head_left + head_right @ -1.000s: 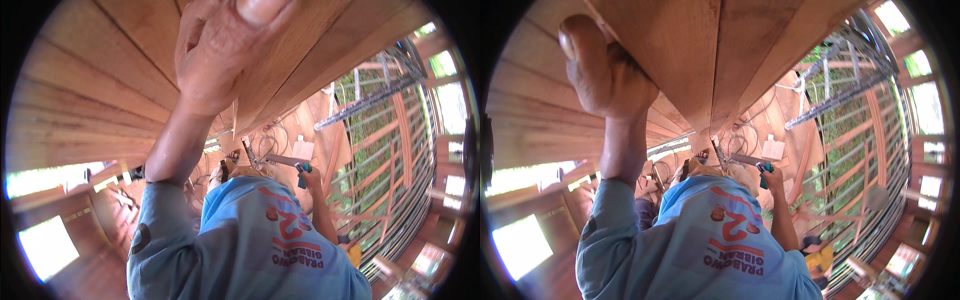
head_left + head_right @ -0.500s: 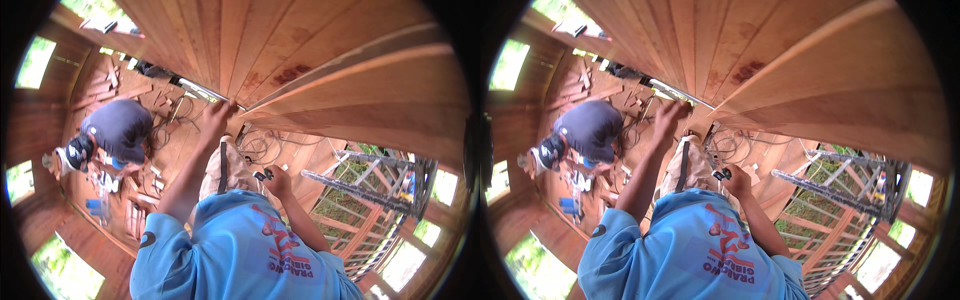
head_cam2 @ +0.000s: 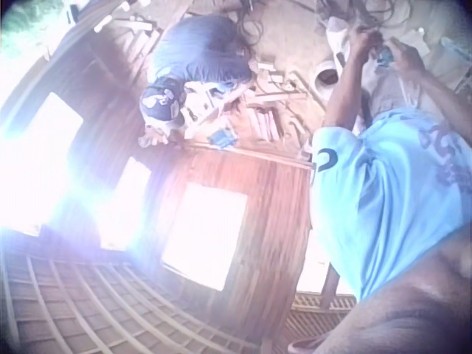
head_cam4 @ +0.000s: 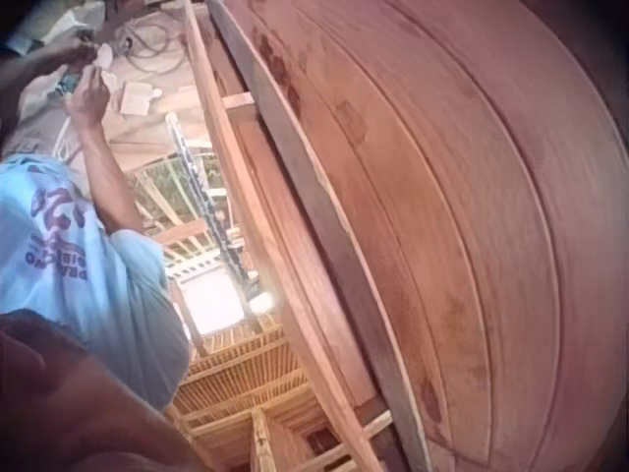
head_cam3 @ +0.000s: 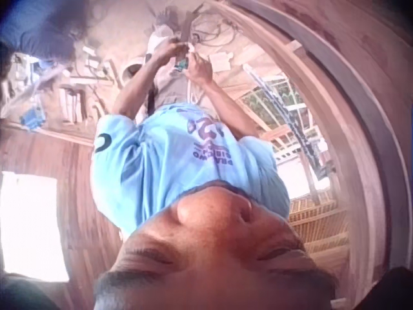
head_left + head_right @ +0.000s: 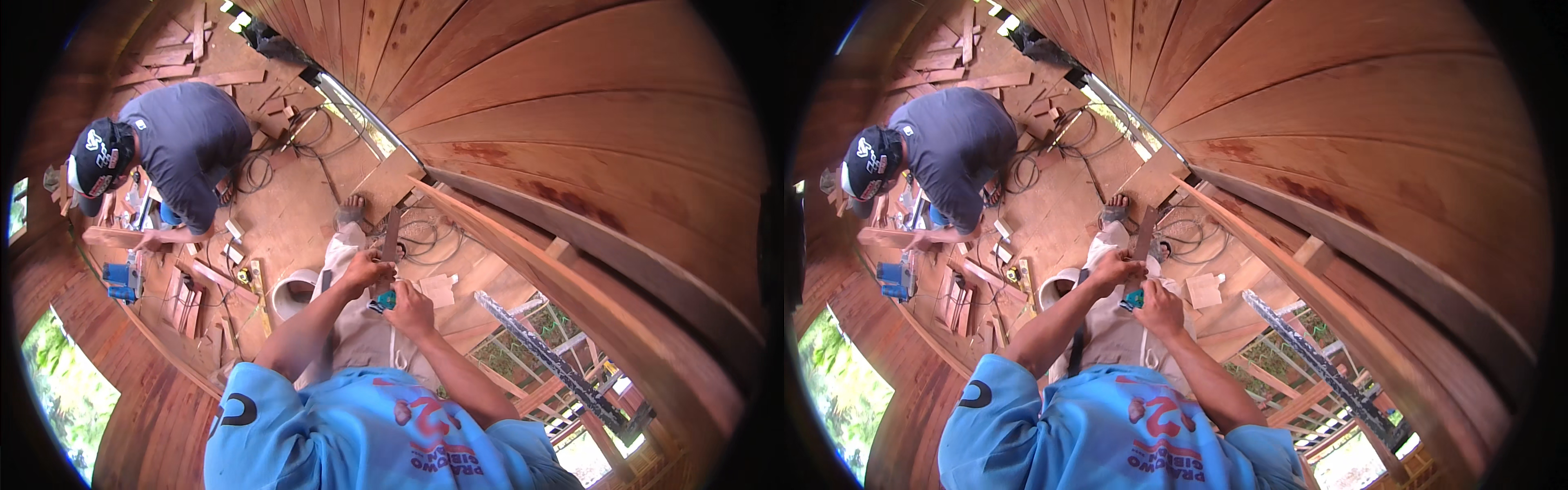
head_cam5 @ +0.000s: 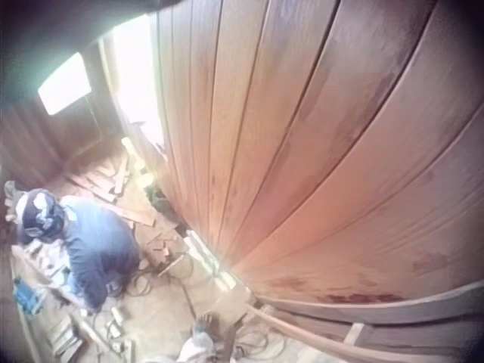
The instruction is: The person measures and marks wooden planks using a metal ruler and a marker. They repeatedly position the ruler on the wood, draw lines, and move to different sections of the construction site to continue marking.
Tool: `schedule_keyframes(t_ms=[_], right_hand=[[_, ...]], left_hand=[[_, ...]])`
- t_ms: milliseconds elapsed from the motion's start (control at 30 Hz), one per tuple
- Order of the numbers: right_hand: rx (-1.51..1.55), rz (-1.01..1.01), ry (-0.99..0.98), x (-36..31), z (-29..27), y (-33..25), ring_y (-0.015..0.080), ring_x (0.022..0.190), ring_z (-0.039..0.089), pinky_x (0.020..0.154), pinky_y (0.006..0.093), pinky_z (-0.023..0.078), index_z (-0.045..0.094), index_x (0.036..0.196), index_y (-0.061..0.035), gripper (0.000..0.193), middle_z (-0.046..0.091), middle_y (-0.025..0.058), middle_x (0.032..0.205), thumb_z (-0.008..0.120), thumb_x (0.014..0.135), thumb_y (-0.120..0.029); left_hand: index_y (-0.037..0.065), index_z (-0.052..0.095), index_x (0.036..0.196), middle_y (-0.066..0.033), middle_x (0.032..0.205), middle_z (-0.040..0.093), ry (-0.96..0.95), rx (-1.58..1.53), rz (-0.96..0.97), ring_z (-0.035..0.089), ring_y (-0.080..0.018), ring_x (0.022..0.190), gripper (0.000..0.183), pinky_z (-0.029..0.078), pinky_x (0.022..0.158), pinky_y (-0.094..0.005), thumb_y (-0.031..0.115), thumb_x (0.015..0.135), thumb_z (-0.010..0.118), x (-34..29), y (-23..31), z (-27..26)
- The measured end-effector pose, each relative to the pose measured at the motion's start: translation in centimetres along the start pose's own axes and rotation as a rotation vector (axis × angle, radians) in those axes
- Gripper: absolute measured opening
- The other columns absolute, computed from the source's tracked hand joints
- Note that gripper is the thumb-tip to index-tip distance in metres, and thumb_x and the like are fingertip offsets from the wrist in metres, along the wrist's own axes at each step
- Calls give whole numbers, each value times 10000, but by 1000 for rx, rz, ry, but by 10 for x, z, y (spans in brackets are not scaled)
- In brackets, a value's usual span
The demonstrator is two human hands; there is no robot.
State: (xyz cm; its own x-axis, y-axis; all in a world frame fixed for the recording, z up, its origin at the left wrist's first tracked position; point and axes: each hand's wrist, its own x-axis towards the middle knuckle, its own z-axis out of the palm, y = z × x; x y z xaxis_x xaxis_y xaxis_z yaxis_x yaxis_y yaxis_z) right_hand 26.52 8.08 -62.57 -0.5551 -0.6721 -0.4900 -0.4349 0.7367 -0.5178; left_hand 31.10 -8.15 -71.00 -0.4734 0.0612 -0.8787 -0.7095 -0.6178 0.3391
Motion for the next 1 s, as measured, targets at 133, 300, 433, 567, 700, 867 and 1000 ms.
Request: schedule_keyframes(t_ms=[133,300,433,567,700,867,1000], right_hand=[[90,16,1,27,32,7,345,953,695,791,457,578,580,1199,-89,531,595,129,1183,785,714,-155],[222,165,-94,23,90,64,315,1018,673,811,439,565,586,1253,-107,545,609,103,1180,768,739,-121],[105,281,-338,-5,147,124,331,991,687,808,448,566,635,1204,-105,466,650,100,1123,759,764,-195],[19,276,-414,-18,194,169,327,920,706,757,451,573,664,1159,-122,395,669,84,1059,740,793,-250],[32,301,-406,-22,213,187,323,850,710,717,452,573,676,1104,-136,351,676,74,994,745,769,-217],[37,319,-440,-15,221,195,331,800,703,693,469,567,691,1084,-140,366,665,77,967,750,727,-199],[54,303,-434,-8,218,199,338,784,689,690,468,563,692,1096,-142,391,662,80,969,736,713,-201]], left_hand=[[-38,657,1034,-110,806,660,-10,-171,-44,684,-224,704,133,571,620,-366,69,955,653,62,-8,-27],[12,663,992,-63,749,678,37,243,70,669,-186,604,269,528,541,-339,258,1051,573,181,-13,-85],[18,675,992,-57,704,687,146,512,155,663,-154,565,401,509,529,-318,389,1070,542,276,-32,-105],[18,685,1002,-60,684,674,154,468,179,637,-149,537,437,504,530,-319,434,1058,562,366,-66,-109],[20,728,995,-82,687,685,194,487,166,673,-189,574,525,532,603,-360,529,1006,599,438,-97,-106],[16,723,993,-46,664,636,193,393,118,600,-131,552,510,491,549,-319,518,1006,632,477,-112,-91],[28,732,1025,-38,662,628,191,371,104,596,-128,554,513,487,552,-312,531,1002,637,490,-110,-85]])
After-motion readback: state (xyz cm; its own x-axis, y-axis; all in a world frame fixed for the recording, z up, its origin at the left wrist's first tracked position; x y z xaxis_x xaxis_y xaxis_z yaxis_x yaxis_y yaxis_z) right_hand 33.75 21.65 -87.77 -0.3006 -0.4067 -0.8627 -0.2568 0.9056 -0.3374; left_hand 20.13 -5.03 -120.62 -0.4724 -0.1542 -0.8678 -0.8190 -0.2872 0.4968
